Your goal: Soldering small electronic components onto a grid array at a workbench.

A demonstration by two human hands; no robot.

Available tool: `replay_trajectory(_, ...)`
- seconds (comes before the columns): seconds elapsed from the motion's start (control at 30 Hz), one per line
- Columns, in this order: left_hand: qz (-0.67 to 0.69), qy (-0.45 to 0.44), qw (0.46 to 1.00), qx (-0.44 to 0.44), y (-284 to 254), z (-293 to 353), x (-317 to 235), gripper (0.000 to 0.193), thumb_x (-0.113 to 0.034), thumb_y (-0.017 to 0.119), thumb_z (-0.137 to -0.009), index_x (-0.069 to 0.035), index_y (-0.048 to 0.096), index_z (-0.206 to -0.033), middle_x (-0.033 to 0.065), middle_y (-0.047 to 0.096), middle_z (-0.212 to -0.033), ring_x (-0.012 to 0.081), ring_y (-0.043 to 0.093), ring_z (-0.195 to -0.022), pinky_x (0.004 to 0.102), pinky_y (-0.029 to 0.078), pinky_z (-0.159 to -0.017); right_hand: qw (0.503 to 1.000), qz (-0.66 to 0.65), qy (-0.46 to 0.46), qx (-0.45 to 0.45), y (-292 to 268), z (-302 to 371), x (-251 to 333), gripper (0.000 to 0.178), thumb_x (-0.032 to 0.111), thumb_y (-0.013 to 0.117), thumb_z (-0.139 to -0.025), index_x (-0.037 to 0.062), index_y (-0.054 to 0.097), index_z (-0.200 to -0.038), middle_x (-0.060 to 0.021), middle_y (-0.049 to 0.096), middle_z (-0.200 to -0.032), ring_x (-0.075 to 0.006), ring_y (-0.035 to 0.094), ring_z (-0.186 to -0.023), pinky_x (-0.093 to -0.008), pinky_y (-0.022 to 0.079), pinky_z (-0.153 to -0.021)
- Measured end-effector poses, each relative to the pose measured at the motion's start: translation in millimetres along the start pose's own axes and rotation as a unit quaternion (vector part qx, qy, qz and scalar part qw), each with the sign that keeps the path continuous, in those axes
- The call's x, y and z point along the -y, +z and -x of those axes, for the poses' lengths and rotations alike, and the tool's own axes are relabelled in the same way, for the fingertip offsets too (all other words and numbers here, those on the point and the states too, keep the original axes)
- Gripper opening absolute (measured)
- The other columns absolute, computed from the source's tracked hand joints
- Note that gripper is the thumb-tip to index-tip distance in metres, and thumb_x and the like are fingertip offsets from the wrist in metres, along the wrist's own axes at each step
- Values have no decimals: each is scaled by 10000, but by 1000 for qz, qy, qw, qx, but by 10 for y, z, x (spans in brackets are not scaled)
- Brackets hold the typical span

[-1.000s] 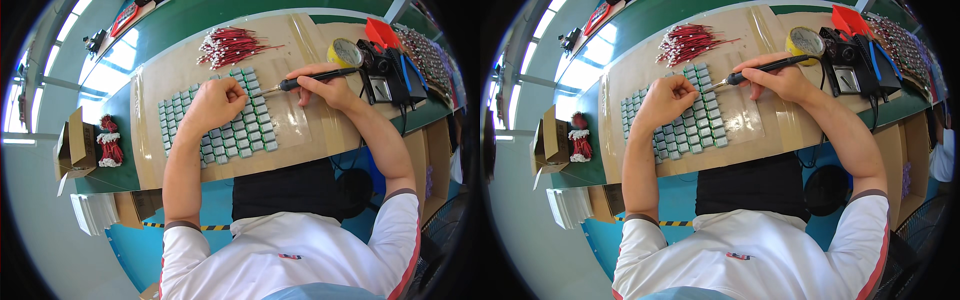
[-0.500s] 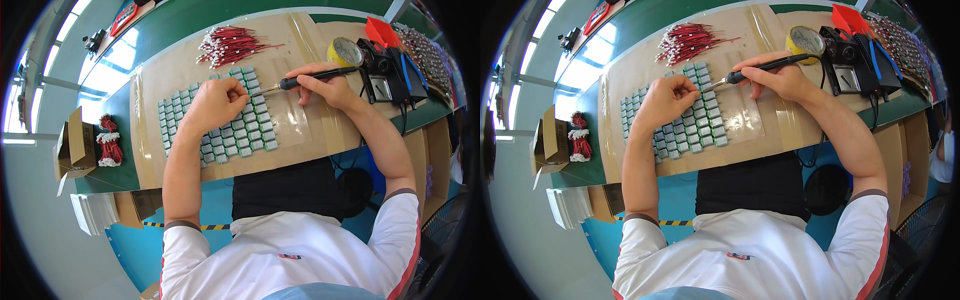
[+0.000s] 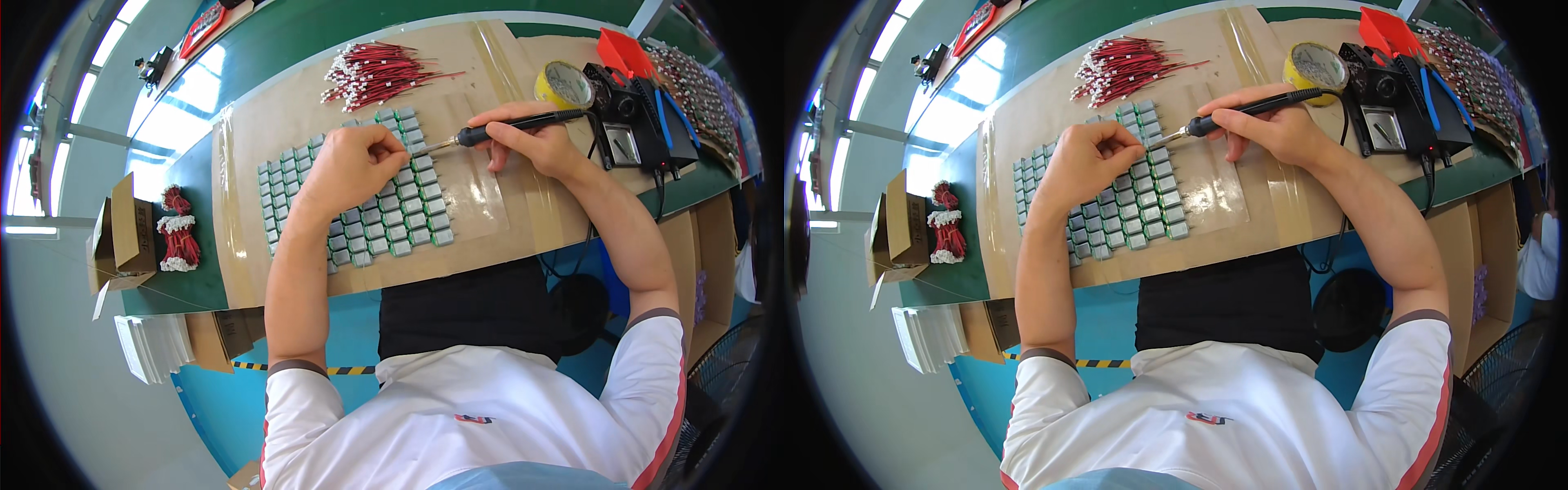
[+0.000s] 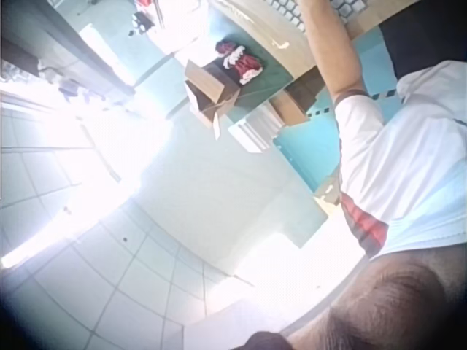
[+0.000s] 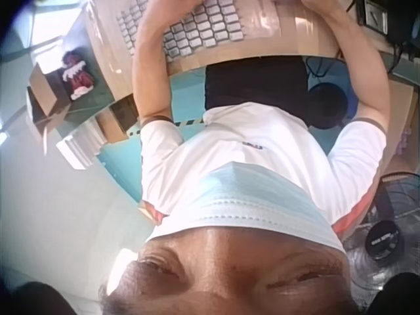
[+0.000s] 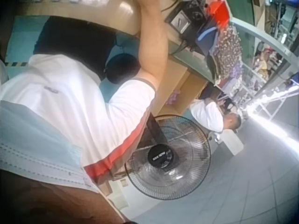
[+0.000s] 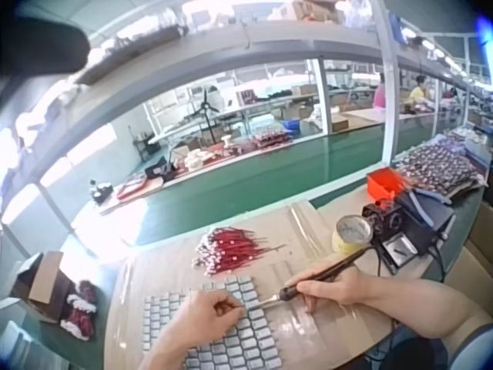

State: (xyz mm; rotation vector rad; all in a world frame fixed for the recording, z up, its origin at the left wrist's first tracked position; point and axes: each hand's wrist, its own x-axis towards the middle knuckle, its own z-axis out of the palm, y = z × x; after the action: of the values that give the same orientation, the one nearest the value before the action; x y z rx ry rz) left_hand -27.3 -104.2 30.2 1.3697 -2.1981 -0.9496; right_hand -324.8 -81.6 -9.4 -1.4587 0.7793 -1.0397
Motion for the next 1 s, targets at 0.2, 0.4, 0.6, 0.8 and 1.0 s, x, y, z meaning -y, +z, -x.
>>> replay_trajectory(0.2, 178, -73, 979, -65, -30, -28, -56, 149, -136, 753, -907, 9, 737, -941, 23, 665, -705, 81, 607, -562, 252, 469, -487, 1000, -10, -5, -2, -18, 3, 5, 240, 97, 624, -1014, -46, 714, -1185, -121, 755, -943, -143, 714, -677, -286, 612, -771)
replay_trajectory(0.4, 213, -72, 972, -72, -42, -33, -90, 155, -131, 760, -916, 8, 691, -914, 13, 636, -684, 64, 506, -430, 236, 376, -392, 1000, -3, -18, 4, -28, 6, -2, 238, 89, 619, -1014, -51, 712, -1182, -125, 753, -927, -141, 713, -667, -294, 618, -792)
replay_trajectory(0.6, 142, -34, 987, -74, -3, -30, 30, 107, -69, 724, -851, 12, 655, -835, 22, 642, -653, 68, 546, -535, 248, 436, -513, 1000, 3, -29, 11, -34, 32, 8, 234, 84, 618, -1012, -52, 712, -1178, -124, 753, -916, -143, 717, -672, -296, 619, -792)
replay_trajectory(0.8, 67, -38, 997, -7, -20, -6, 25, 67, -43, 682, -760, 16, 661, -784, 45, 641, -627, 97, 584, -587, 280, 493, -591, 1000, -7, -23, 14, -24, 29, 12, 234, 85, 625, -1010, -48, 712, -1181, -122, 753, -919, -146, 722, -681, -297, 621, -783)
replay_trajectory(1.0, 40, -33, 999, 13, -24, 5, -8, 82, -65, 688, -745, 14, 678, -763, 59, 655, -626, 130, 612, -584, 300, 513, -601, 1000, -5, -20, 18, -19, 27, 13, 237, 84, 629, -1010, -46, 713, -1189, -121, 755, -932, -142, 720, -682, -291, 621, -773)
